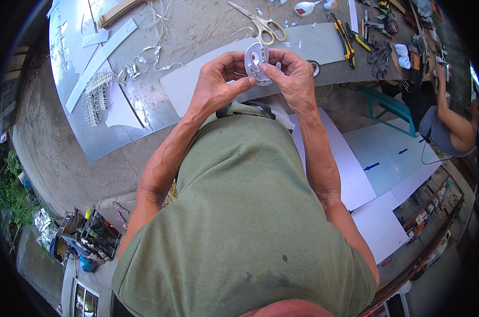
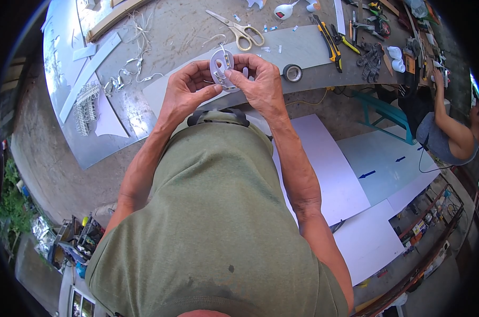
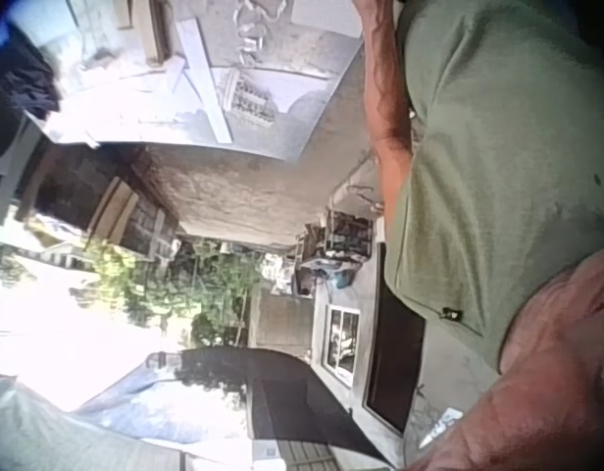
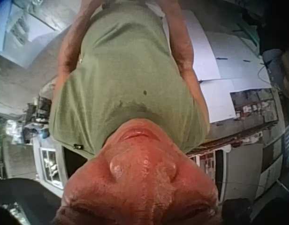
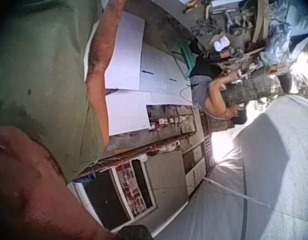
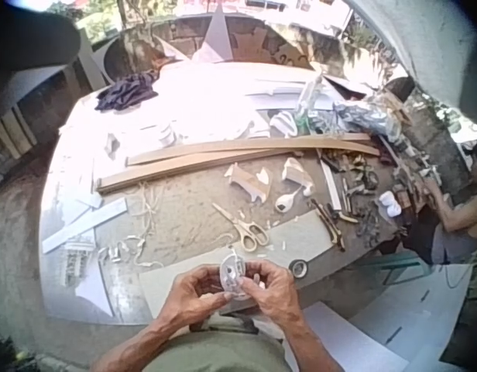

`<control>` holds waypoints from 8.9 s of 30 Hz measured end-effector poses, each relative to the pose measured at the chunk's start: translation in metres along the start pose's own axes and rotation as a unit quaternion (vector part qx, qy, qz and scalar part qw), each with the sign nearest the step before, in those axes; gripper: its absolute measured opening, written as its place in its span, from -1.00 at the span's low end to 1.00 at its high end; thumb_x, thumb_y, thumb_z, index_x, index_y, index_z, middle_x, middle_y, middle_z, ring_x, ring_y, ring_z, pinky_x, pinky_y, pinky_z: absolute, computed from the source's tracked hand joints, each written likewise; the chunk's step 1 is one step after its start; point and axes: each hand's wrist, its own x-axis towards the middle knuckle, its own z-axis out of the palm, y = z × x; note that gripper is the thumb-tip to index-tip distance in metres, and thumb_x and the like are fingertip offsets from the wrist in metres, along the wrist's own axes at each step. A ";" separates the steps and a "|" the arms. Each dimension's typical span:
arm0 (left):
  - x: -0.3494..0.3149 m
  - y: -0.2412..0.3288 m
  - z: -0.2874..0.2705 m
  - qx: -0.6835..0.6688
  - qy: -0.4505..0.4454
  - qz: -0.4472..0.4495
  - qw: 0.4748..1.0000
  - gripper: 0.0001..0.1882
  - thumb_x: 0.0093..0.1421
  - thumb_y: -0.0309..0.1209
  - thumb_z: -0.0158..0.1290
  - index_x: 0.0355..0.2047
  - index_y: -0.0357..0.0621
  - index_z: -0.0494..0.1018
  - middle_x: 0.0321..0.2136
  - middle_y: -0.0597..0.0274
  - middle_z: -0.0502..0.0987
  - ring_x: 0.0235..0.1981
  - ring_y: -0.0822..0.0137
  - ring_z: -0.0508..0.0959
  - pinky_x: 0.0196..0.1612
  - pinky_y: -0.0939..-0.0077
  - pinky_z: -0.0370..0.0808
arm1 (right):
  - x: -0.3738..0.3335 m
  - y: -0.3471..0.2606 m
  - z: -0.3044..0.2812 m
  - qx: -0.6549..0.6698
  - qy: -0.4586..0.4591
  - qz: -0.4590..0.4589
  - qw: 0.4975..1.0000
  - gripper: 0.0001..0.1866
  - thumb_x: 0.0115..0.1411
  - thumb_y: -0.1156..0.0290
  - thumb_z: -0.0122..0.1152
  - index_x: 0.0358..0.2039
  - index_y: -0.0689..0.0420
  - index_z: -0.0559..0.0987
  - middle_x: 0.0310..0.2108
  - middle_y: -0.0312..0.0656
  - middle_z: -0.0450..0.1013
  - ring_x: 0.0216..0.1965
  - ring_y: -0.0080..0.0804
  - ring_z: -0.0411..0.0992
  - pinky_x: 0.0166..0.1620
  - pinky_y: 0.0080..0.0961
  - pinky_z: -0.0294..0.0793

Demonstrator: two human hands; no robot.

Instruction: The recorder is assembling white plastic LED channel letters, inserting LED light modules and wires into the plastic letter shells.

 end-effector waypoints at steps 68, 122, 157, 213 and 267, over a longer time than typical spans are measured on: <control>0.006 0.000 -0.006 0.023 0.088 -0.052 0.994 -0.69 0.12 -0.55 0.23 -0.10 -0.37 0.55 -0.31 0.17 0.65 -0.29 0.46 0.63 -0.13 0.54 0.60 | 0.016 0.005 0.009 0.034 -0.059 0.043 0.997 -0.77 0.23 0.49 0.28 -0.13 0.32 0.62 -0.31 -0.21 0.59 -0.31 -0.60 0.52 -0.21 -0.63 0.54; 0.007 0.015 -0.046 -0.179 0.327 0.116 0.921 -0.61 0.07 -0.63 0.26 -0.06 -0.46 0.51 -0.24 0.01 0.64 -0.22 0.37 0.64 -0.07 0.43 0.61 | -0.035 -0.036 -0.021 -0.354 0.058 -0.330 0.873 -0.52 -0.04 0.62 0.45 -0.04 0.19 0.59 -0.20 -0.12 0.52 -0.19 -0.24 0.50 -0.14 -0.33 0.53; 0.005 0.011 -0.047 -0.186 0.304 0.107 0.928 -0.65 0.10 -0.66 0.23 -0.07 -0.43 0.51 -0.25 0.05 0.65 -0.24 0.38 0.65 -0.09 0.43 0.60 | -0.044 -0.044 -0.009 -0.399 0.047 -0.390 0.829 -0.50 -0.10 0.69 0.44 -0.07 0.22 0.59 -0.29 -0.15 0.48 -0.27 -0.25 0.45 -0.20 -0.34 0.48; -0.007 0.022 -0.043 -0.105 0.257 0.061 0.959 -0.63 0.10 -0.62 0.25 -0.05 -0.39 0.52 -0.24 0.09 0.64 -0.23 0.41 0.63 -0.05 0.48 0.60 | 0.176 0.106 -0.126 -0.226 0.175 -0.095 0.953 -0.67 0.00 0.51 0.50 -0.21 0.25 0.60 -0.29 -0.18 0.61 -0.29 -0.48 0.56 -0.15 -0.51 0.55; -0.010 0.038 -0.016 0.128 0.155 0.053 0.978 -0.47 0.07 -0.51 0.22 0.09 -0.29 0.44 -0.36 0.16 0.66 -0.35 0.50 0.62 -0.19 0.56 0.58 | 0.045 -0.060 0.027 -0.209 -0.169 -0.148 0.952 -0.41 0.05 0.51 0.41 0.14 0.11 0.50 -0.41 -0.27 0.55 -0.46 -0.58 0.48 -0.38 -0.59 0.52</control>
